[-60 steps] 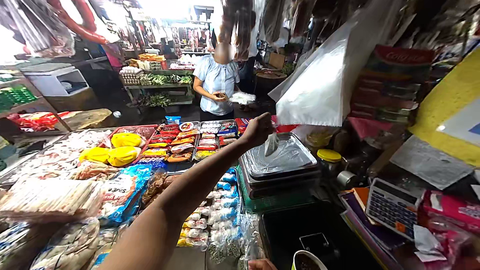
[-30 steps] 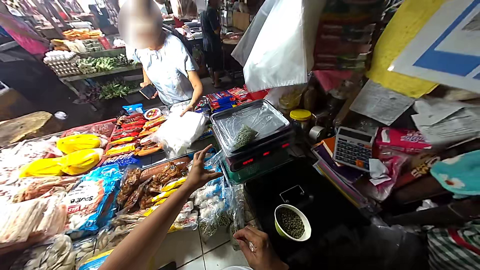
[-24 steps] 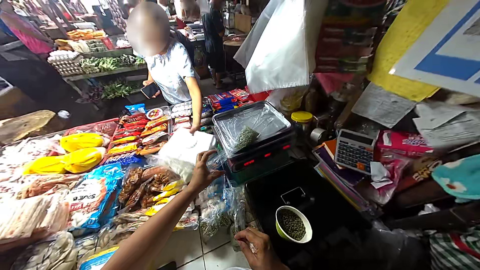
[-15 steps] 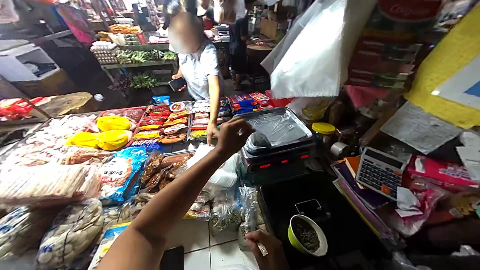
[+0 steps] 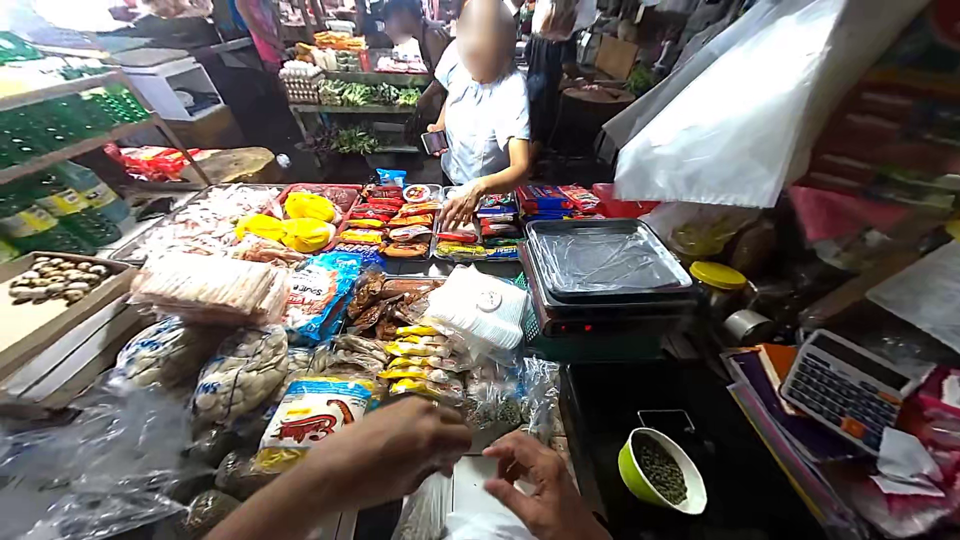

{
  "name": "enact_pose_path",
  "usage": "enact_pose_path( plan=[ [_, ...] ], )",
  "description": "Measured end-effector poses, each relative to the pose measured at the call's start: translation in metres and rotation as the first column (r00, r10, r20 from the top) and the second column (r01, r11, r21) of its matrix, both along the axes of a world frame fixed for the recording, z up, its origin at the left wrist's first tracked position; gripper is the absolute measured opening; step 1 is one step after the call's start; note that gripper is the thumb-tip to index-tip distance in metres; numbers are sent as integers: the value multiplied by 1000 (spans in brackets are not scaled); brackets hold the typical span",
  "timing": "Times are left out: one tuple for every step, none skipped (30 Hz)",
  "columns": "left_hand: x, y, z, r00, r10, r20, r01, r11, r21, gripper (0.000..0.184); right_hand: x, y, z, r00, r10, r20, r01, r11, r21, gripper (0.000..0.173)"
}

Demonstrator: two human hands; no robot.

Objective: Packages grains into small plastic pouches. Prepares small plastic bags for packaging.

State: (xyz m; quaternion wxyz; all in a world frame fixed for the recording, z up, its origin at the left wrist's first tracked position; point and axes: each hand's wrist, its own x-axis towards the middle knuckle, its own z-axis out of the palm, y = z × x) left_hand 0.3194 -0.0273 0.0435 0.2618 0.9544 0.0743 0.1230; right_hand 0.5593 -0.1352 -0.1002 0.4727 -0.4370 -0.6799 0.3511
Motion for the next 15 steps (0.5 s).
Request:
enact_pose_path(
  plan=[
    [-7, -10, -9, 1000, 20, -16, -20, 999, -35, 9, -9, 2, 1, 996, 91, 3, -91, 995, -35, 37],
    [-11, -18, -17, 999, 39, -16, -40, 997, -59, 8, -19, 2, 2, 986, 166, 14, -165, 984, -60, 45],
    [-14, -25, -25, 998, 57, -2, -57, 996, -73, 8, -30, 3, 2, 974, 222, 32, -220, 973, -72, 52],
    [-16, -31, -33, 997, 75, 22, -73, 994, -81, 8, -40, 2, 0, 963, 265, 56, -261, 963, -69, 57],
    [-16, -35, -41, 994, 96, 51, -92, 992, -82, 7, -49, 2, -3, 952, 294, 84, -289, 955, -64, 59],
    [-16, -39, -47, 990, 116, 74, -111, 991, -77, 7, -56, 0, -7, 947, 300, 111, -294, 953, -67, 56],
    [-16, -42, -53, 986, 134, 96, -128, 989, -70, 7, -61, -1, -10, 948, 286, 142, -277, 957, -79, 51],
    [-15, -45, -58, 982, 145, 124, -138, 988, -65, 7, -64, -1, -13, 955, 245, 166, -234, 968, -87, 44],
    [-15, -47, -64, 976, 152, 159, -144, 988, -61, 8, -66, -1, -16, 966, 184, 183, -171, 982, -85, 38],
    [-14, -49, -69, 965, 163, 208, -153, 986, -63, 7, -68, -1, -19, 975, 119, 190, -106, 991, -79, 31],
    [-14, -50, -76, 946, 185, 266, -166, 982, -90, 6, -69, 0, -22, 979, 60, 195, -47, 996, -72, 24],
    [-13, -51, -85, 916, 225, 332, -185, 972, -148, 3, -69, 1, -25, 979, 7, 206, 6, 998, -60, 21],
    [-12, -51, -96, 876, 284, 391, -200, 950, -240, 6, -69, 1, -27, 976, -48, 213, 57, 998, -39, 20],
    [-13, -50, -108, 842, 346, 413, -200, 912, -357, 25, -70, 1, -29, 972, -102, 211, 108, 994, -18, 21],
    [-15, -48, -119, 832, 394, 390, -188, 862, -471, 53, -71, 1, -30, 968, -146, 206, 150, 989, 0, 21]
  ],
)
